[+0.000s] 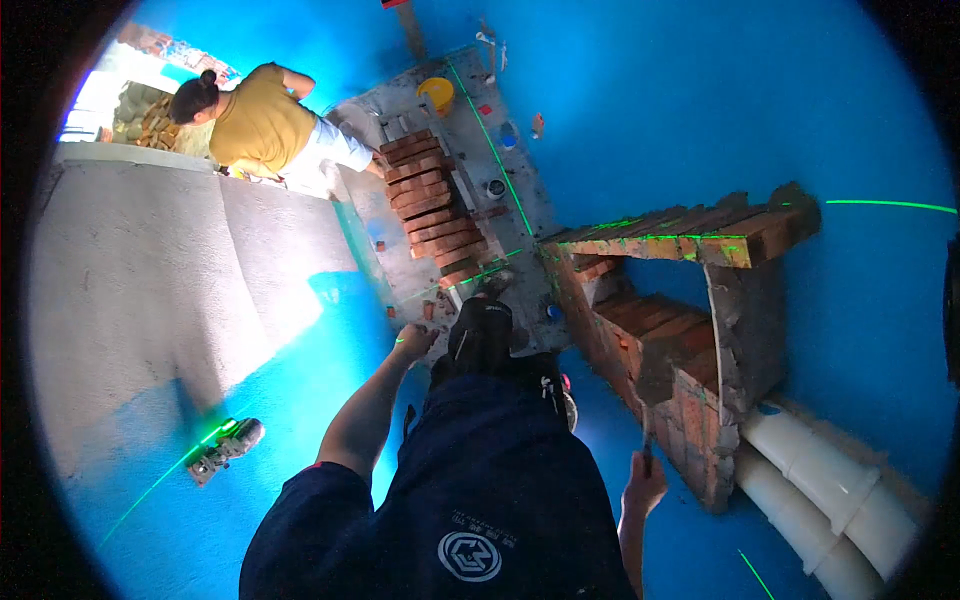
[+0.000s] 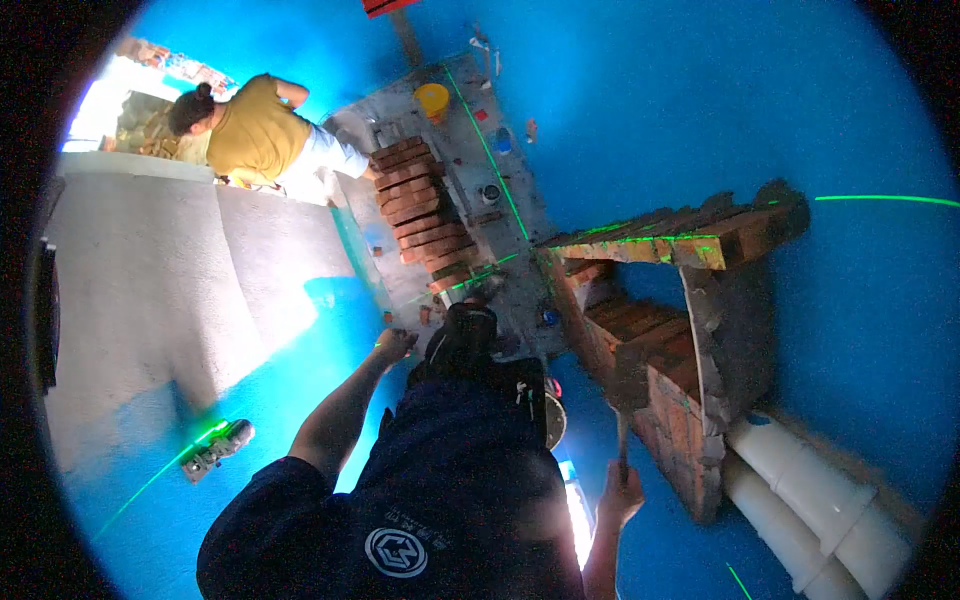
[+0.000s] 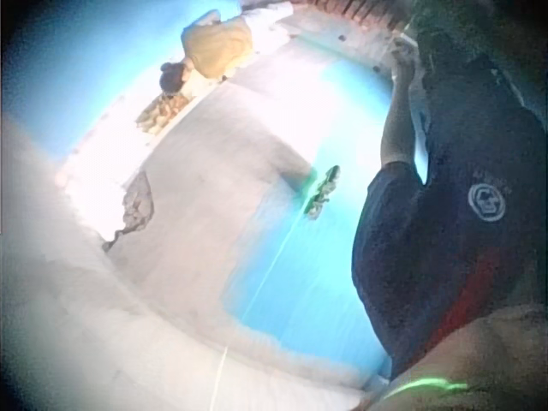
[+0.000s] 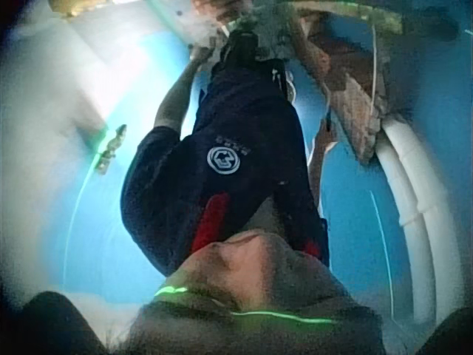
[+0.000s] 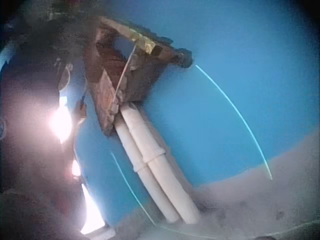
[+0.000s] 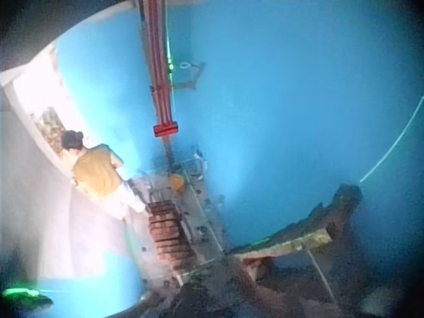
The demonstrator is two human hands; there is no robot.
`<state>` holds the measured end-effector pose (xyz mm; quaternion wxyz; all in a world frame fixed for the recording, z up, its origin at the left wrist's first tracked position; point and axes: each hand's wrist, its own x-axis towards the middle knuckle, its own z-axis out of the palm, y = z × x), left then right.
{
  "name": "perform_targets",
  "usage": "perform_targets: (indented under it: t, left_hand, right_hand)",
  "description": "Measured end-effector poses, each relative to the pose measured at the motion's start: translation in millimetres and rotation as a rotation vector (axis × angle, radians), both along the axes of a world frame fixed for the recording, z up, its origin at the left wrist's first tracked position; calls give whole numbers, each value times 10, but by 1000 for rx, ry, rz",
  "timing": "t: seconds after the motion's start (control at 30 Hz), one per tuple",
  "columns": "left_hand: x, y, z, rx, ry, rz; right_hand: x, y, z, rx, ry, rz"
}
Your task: The person picks up bricks from a pile and places them onto a metal platform, then uses a trowel to apply mortar onto a brick wall structure and positions a slate tile onto the wet mortar.
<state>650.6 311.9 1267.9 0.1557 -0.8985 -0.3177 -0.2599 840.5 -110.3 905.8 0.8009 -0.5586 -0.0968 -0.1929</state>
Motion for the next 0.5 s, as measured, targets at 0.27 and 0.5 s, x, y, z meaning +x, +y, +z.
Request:
perform_targets:
  t: [0.27, 0.5]
  left_hand:
    - [119, -527, -349, -117, -168, 55]
    - [524, -717, -354, 42, 0, 273]
  right_hand:
    - [-202, 565, -449, -226, 191, 106]
    - [-446, 382, -760, -331, 260, 143]
